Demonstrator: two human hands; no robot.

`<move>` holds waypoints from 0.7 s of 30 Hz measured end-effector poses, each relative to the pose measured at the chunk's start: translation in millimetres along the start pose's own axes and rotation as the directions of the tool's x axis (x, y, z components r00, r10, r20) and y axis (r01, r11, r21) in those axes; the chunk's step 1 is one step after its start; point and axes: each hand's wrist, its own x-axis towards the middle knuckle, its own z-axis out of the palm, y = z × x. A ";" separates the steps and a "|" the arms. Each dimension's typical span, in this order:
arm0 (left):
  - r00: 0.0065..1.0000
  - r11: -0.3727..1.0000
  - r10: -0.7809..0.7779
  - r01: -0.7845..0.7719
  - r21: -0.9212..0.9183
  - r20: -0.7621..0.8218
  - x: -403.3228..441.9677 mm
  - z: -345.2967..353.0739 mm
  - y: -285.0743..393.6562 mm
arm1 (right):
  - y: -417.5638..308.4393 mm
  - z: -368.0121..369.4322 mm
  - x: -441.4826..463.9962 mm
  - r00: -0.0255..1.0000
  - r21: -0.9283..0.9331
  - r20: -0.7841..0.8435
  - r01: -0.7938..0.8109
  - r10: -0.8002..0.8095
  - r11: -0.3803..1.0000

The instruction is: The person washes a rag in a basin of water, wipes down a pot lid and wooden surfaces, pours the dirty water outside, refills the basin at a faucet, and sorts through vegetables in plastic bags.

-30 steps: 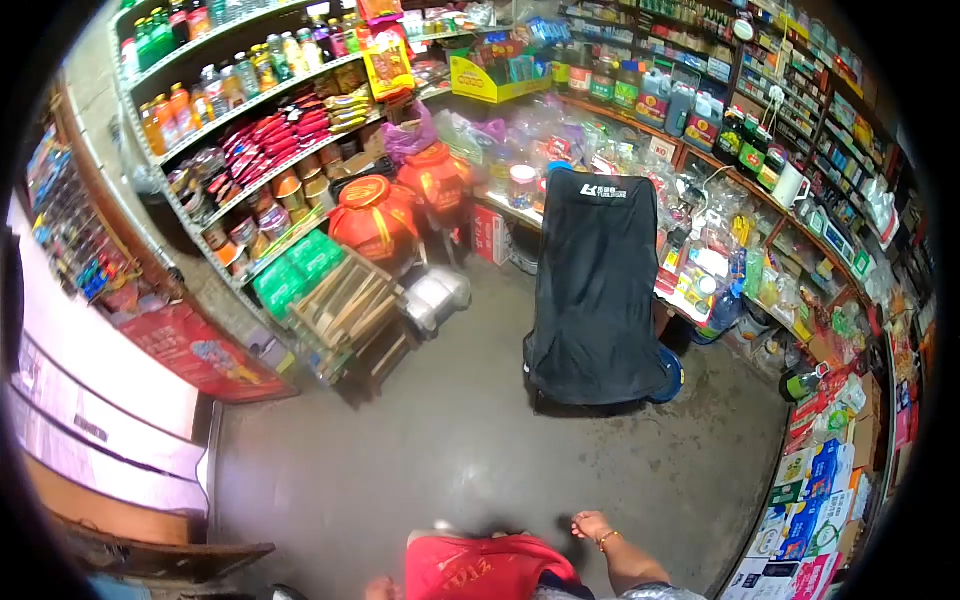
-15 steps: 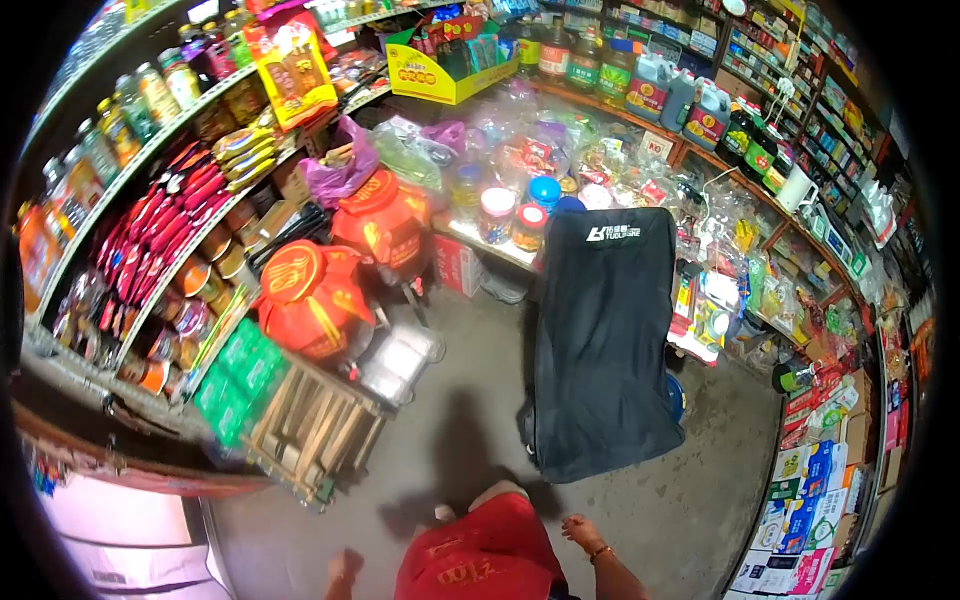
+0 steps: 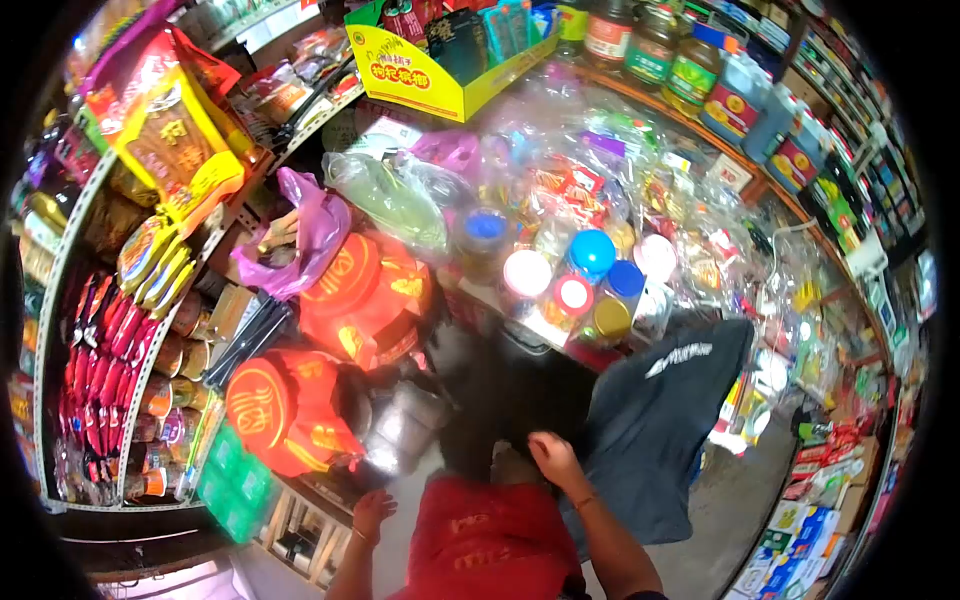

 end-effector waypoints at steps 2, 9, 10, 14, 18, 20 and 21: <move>0.999 1.000 0.020 -0.021 -0.013 -0.026 31.5 36.2 39.1 | -34.2 0.3 103.3 0.999 0.057 0.045 -0.028 0.026 0.998; 0.930 0.927 0.358 -0.364 0.092 0.079 181.5 171.5 173.8 | -46.7 74.4 422.8 0.950 -0.090 0.047 0.312 -0.309 0.946; 0.897 0.888 0.429 -0.441 0.128 0.109 207.9 186.5 197.1 | -47.3 92.7 464.3 0.952 -0.118 0.033 0.305 -0.303 0.945; 0.865 0.848 0.495 -0.500 0.172 0.075 284.3 243.3 305.7 | -40.3 166.8 597.0 0.910 -0.308 -0.021 0.389 -0.415 0.868; 0.803 0.799 0.596 -0.595 0.082 0.022 344.9 278.9 360.2 | -29.2 215.4 678.4 0.971 -0.305 0.022 0.232 -0.237 0.924; 0.747 0.722 0.661 -0.660 0.210 0.074 371.4 284.2 370.4 | -4.4 236.3 701.6 0.951 -0.370 0.044 0.300 -0.306 0.879; 0.755 0.732 0.652 -0.650 0.204 0.069 382.0 288.4 373.4 | 10.6 243.8 710.5 0.924 -0.431 0.062 0.367 -0.378 0.824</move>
